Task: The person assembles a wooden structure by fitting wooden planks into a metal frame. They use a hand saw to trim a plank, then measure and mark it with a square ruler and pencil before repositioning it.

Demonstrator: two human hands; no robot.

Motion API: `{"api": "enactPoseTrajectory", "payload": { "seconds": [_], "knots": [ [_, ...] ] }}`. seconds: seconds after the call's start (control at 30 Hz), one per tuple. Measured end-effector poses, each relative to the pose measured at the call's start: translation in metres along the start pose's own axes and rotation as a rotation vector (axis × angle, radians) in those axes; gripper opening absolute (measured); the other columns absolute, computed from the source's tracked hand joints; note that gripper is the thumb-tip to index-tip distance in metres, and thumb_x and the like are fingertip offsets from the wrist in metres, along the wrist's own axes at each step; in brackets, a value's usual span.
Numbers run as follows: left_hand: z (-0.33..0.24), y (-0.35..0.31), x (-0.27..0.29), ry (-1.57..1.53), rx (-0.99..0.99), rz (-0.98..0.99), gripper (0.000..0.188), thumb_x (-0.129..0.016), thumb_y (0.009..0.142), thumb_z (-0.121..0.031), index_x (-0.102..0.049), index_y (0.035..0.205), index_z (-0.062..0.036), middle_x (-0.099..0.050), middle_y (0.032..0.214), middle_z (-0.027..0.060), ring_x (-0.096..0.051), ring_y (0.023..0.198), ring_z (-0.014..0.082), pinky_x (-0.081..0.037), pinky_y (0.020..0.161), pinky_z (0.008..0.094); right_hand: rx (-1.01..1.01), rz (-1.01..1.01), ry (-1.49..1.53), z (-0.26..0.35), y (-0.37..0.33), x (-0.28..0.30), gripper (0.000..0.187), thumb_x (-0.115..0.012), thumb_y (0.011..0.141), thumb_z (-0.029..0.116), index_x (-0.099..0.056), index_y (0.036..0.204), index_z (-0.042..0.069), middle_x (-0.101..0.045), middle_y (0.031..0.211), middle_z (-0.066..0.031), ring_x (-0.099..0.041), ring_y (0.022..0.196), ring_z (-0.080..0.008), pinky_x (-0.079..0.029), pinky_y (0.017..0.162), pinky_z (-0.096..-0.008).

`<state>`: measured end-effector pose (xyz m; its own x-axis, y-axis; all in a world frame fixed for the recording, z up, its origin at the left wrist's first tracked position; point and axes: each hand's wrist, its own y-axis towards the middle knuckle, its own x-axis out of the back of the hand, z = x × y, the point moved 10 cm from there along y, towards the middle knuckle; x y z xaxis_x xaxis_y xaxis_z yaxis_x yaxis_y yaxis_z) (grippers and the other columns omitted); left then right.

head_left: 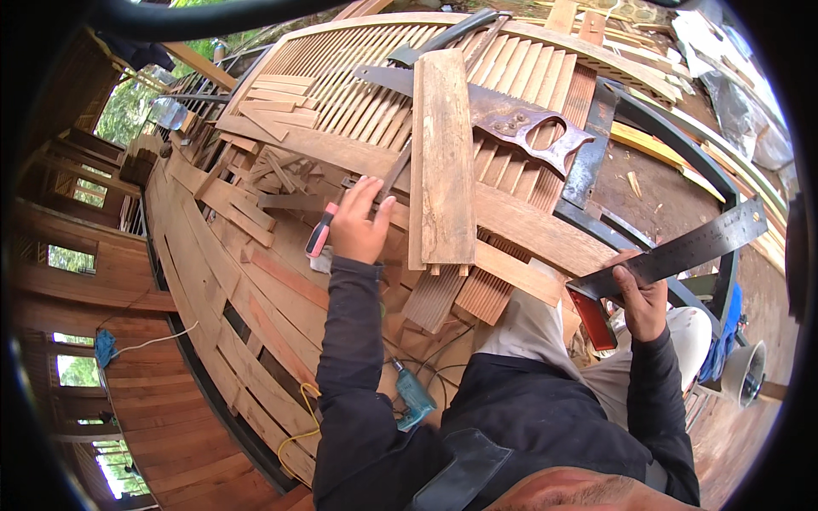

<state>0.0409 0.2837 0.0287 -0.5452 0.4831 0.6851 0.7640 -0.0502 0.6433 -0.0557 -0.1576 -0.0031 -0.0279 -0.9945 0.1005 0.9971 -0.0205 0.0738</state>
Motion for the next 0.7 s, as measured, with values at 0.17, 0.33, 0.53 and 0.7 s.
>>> {"api": "enactPoseTrajectory", "payload": {
  "seconds": [0.17,0.33,0.53,0.7],
  "knots": [
    [0.144,-0.035,0.059,-0.047,0.572,0.063,0.044,-0.063,0.101,-0.041,-0.072,0.112,0.0006,-0.073,0.103,0.0164,-0.071,0.095,0.0294,-0.055,0.084,0.0387,0.026,0.027,0.02,0.004,0.003,-0.004,0.019,-0.067,0.101,0.016,-0.066,0.101,-0.003,-0.065,0.099,-0.0048,-0.061,0.087,-0.0117,-0.05,0.076,-0.0276],
    [0.176,-0.124,0.015,-0.818,1.283,0.565,0.064,-0.045,0.105,-0.06,-0.068,0.113,-0.0011,-0.066,0.074,0.006,-0.061,0.057,0.0151,-0.047,0.054,0.0289,0.017,0.017,-0.071,0.01,0.003,-0.003,0.02,-0.065,0.102,0.016,-0.066,0.1,-0.004,-0.063,0.098,-0.0055,-0.059,0.088,-0.0133,-0.048,0.079,-0.0278],
    [0.167,-0.113,0.013,-1.035,1.107,0.251,0.049,-0.055,0.105,-0.049,-0.067,0.106,-0.002,-0.054,0.065,0.0,-0.046,0.052,0.0091,-0.039,0.049,0.0248,-0.019,0.018,-0.065,0.002,0.001,-0.003,0.021,-0.064,0.102,0.016,-0.066,0.101,-0.005,-0.064,0.1,-0.007,-0.059,0.094,-0.0158,-0.047,0.086,-0.0302],
    [0.182,-0.103,0.033,-0.602,0.823,0.209,0.04,-0.057,0.106,-0.042,-0.067,0.109,-0.0029,-0.061,0.074,0.0008,-0.052,0.059,0.0079,-0.043,0.054,0.0235,0.146,0.011,-0.224,0.007,0.001,0.001,0.015,-0.068,0.1,0.014,-0.068,0.102,-0.002,-0.067,0.098,-0.0036,-0.06,0.1,-0.0143,-0.047,0.095,-0.0344]
  ]
}}
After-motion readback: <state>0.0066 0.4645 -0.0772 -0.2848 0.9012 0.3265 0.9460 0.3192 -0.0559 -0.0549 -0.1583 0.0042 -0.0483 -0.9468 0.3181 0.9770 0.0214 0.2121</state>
